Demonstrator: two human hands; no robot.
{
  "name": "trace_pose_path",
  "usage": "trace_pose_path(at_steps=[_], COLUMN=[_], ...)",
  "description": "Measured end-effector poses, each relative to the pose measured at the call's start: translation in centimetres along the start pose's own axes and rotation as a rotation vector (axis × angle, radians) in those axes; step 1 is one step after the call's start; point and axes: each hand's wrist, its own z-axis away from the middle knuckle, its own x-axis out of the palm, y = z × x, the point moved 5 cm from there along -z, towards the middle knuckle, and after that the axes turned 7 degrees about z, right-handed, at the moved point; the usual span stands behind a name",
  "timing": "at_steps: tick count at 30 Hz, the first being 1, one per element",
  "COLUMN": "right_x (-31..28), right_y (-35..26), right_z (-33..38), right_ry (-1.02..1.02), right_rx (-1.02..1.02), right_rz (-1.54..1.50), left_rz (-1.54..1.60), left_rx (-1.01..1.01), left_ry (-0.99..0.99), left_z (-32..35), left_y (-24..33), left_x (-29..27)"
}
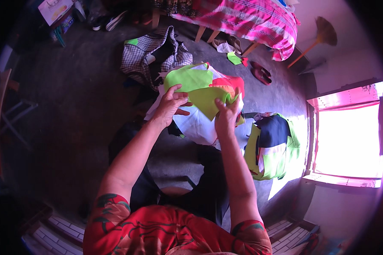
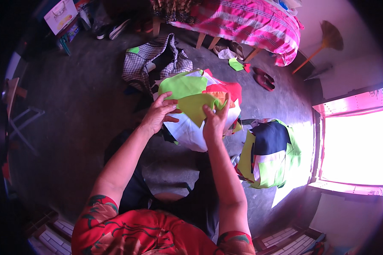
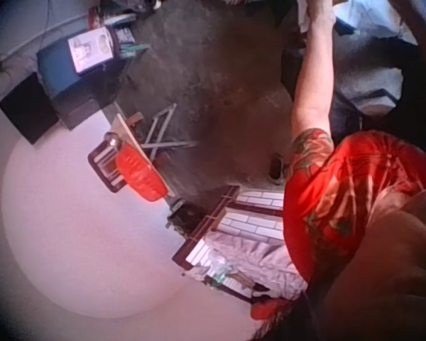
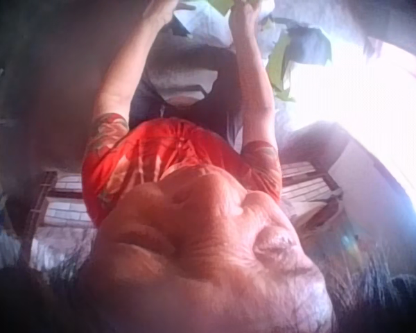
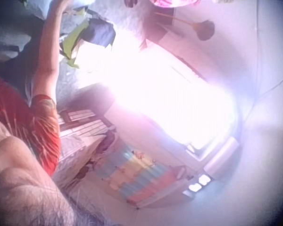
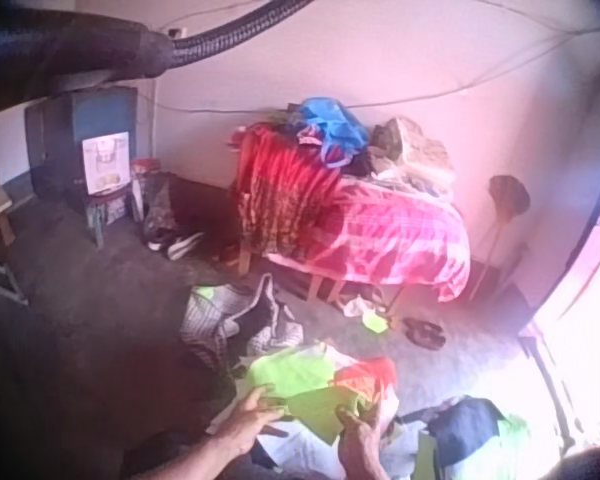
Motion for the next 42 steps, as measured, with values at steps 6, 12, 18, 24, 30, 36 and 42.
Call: trace_pose_path(at_steps=[6,12,18,24,30,36,42], right_x=[-0.6,-10.0,-9.7,-8.3,-8.0,-5.3,-6.6], right_y=[-2.4,5.6,6.9,3.4,1.5,7.1,5.1], right_z=[-9.5,-11.6,-8.9,-8.2,-5.5,-1.2,-1.4], right_ry=[-0.069,0.234,0.27,0.303,0.285,-0.274,-0.277], right_rx=[-0.1,0.188,0.197,-0.039,-0.391,-0.208,-0.18], right_rz=[-0.17,0.204,0.519,1.335,1.72,1.768,1.554], left_rz=[0.058,0.04,-0.003,-0.021,-0.014,-0.02,-0.036], left_rx=[-0.023,-0.033,-0.005,-0.029,-0.008,-0.019,-0.038], left_ry=[0.007,-0.027,-0.025,-0.021,-0.041,-0.052,-0.077], left_z=[-0.3,-0.3,-0.4,-0.3,-0.4,-0.2,-0.4], left_y=[0.8,0.9,1.0,1.1,0.9,0.8,0.7], left_x=[-0.5,0.1,-0.6,-0.2,-0.6,-0.5,-0.7])
